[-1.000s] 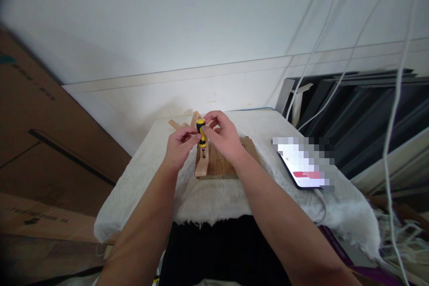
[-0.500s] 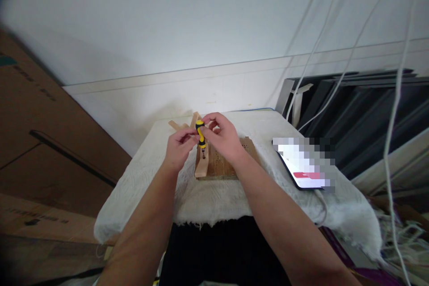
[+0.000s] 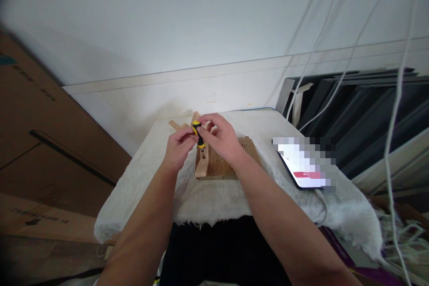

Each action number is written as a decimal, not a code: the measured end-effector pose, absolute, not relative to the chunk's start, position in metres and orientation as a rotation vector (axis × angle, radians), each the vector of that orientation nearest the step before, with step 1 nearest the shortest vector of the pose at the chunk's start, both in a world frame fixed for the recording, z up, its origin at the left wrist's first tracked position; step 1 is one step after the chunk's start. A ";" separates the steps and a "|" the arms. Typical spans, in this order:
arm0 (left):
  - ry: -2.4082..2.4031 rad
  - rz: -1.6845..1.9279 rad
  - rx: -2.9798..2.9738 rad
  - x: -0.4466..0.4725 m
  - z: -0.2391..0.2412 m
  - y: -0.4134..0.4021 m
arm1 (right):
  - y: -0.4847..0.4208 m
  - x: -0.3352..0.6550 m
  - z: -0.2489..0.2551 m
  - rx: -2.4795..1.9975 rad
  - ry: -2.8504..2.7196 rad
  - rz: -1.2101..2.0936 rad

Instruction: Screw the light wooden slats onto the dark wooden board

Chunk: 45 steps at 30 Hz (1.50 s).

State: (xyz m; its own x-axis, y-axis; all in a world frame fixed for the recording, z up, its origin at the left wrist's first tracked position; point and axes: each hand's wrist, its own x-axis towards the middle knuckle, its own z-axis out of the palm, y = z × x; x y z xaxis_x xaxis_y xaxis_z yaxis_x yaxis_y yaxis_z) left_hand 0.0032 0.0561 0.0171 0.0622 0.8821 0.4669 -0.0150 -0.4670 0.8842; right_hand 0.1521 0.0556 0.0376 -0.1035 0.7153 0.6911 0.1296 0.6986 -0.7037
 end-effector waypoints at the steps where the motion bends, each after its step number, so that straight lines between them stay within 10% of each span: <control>1: 0.884 1.510 1.579 0.003 0.017 0.056 | 0.056 0.152 0.037 -0.699 -1.627 0.554; 45: 0.922 1.488 1.672 0.002 0.012 0.060 | 0.056 0.152 0.034 -0.698 -1.640 0.516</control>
State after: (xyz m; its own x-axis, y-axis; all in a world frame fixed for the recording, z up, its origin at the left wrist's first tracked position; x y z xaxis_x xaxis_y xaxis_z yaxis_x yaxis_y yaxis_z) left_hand 0.0019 0.0603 0.0122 0.0842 0.8661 0.4927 0.0549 -0.4977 0.8656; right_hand 0.1519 0.0560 0.0344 -0.0997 0.6929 0.7141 0.1593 0.7195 -0.6759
